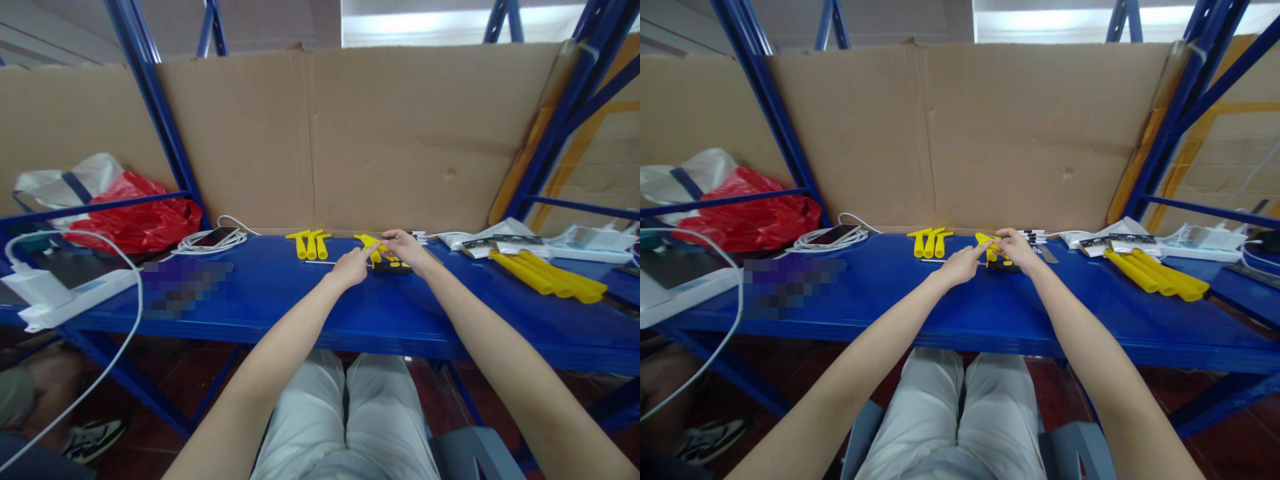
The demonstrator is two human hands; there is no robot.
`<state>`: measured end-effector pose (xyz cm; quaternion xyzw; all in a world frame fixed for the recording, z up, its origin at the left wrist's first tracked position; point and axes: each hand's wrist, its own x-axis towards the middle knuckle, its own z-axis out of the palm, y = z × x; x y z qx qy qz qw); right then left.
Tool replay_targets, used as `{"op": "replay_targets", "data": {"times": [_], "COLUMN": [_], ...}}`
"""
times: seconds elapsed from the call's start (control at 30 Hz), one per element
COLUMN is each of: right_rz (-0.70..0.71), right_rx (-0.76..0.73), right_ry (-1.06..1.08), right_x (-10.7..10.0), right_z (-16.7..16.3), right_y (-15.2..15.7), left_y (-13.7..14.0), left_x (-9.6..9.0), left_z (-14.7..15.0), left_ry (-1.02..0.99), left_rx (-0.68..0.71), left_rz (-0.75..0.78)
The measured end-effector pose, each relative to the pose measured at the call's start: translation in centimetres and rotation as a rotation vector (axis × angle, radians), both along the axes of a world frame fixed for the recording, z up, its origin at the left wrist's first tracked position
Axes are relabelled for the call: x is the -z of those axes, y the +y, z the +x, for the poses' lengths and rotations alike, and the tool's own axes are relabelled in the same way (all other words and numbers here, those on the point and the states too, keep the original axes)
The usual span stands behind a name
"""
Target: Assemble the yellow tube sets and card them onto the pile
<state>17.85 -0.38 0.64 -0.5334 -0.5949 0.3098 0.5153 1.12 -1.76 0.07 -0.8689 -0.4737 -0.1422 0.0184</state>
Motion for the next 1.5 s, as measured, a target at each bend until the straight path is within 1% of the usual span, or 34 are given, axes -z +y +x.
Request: {"op": "replay_targets", "data": {"times": [0.23,0.33,0.4,0.43,0.5,0.53,0.57,0.63,0.77,0.83,0.9,1.07,1.27,1.5], "right_rz": [0.057,0.105,0.154,0.175,0.189,0.176,0.134,0.04,-0.168,-0.247,-0.295,-0.36,-0.37,-0.397], "right_rx": [-0.065,-0.101,-0.054,0.004,0.177,0.271,0.353,0.448,0.52,0.542,0.554,0.543,0.545,0.501], "right_ry": [0.003,-0.027,-0.113,-0.191,-0.438,-0.579,-0.694,-0.836,-0.919,-0.924,-0.925,-0.94,-0.956,-1.069], "right_x": [0.1,0.0,0.0,0.1,0.5,0.7,1.0,1.5,2.3,2.4,2.4,2.1,2.4,2.5], "right_z": [0.1,0.5,1.3,1.9,3.5,4.4,5.4,7.4,9.9,10.2,10.2,9.7,9.8,9.3], "right_y": [0.0,0.3,0.6,0.8,1.3,1.5,1.6,1.9,2.2,2.1,1.8,1.2,1.5,1.6], "left_y": [0.4,0.8,1.1,1.2,1.3,1.3,1.3,1.2,1.4,1.6,1.7,1.5,1.0,1.1], "left_x": [0.0,-0.1,-0.1,-0.1,-0.2,-0.2,-0.2,-0.3,-0.7,-0.9,-1.0,-1.0,-1.2,-1.0], "left_z": [-0.1,-0.1,-0.2,-0.2,-0.2,-0.1,-0.1,-0.1,-0.1,-0.3,-0.3,-0.1,0.1,0.1], "left_ry": [-0.043,-0.128,-0.234,-0.294,-0.414,-0.469,-0.521,-0.624,-0.813,-0.875,-0.912,-0.958,-0.979,-1.094], "left_rx": [0.021,0.003,-0.028,-0.035,-0.026,-0.016,-0.01,-0.018,-0.087,-0.107,-0.102,-0.036,-0.046,0.0], "left_rz": [-0.004,-0.019,-0.066,-0.118,-0.257,-0.33,-0.394,-0.494,-0.653,-0.708,-0.753,-0.856,-0.874,-0.919]}}
